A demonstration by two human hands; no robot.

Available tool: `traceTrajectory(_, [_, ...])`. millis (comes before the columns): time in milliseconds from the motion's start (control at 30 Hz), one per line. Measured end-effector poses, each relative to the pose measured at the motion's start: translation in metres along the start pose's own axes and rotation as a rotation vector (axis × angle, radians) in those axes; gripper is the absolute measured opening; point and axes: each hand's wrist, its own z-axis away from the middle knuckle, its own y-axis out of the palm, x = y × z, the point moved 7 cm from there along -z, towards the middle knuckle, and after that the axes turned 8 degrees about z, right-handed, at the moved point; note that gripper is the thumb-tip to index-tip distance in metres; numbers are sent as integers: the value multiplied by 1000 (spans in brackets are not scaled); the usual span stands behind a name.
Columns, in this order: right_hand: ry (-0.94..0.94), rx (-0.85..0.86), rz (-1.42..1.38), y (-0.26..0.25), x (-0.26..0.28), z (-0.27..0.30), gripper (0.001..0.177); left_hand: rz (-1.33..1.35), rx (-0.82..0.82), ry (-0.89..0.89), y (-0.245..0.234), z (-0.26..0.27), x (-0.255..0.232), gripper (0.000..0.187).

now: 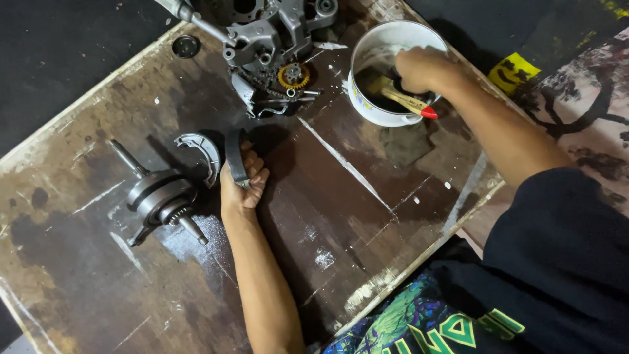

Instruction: The person cleans a curved metal part by repeatedly dipping a dark cloth into a white bucket of liquid and wiping the object. The person holds the part with one hand while scrubbing it with the other, occasionally turning it over to clean different sides. Other disassembled mechanical components, including a crankshaft and gears, remain on the table.

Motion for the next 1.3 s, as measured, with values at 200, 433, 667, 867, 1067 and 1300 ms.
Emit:
traceTrajectory(200, [10,62,-7,4,0,-5,28,-34,-81,40,7,5,0,14])
traceTrajectory(433, [-39,-95,9,5,-6,-6,28,13,-69,24,0,4,0,20])
traceTrajectory(667, [-237,-260,-342,-58,-16,41,27,18,-27,22,0,4,0,17])
traceTrajectory(867, [-200,-616,-686,-80,-33,84,24,15,-24,28,-3,2,0,19])
traceTrajectory(1067, [-264,-728,-549,-80,-26,97,19,12,-14,35,6,4,-1,16])
traceTrajectory(1300, [-261,-744,-563,-86,-36,102,22,-8,-32,38,0,4,0,12])
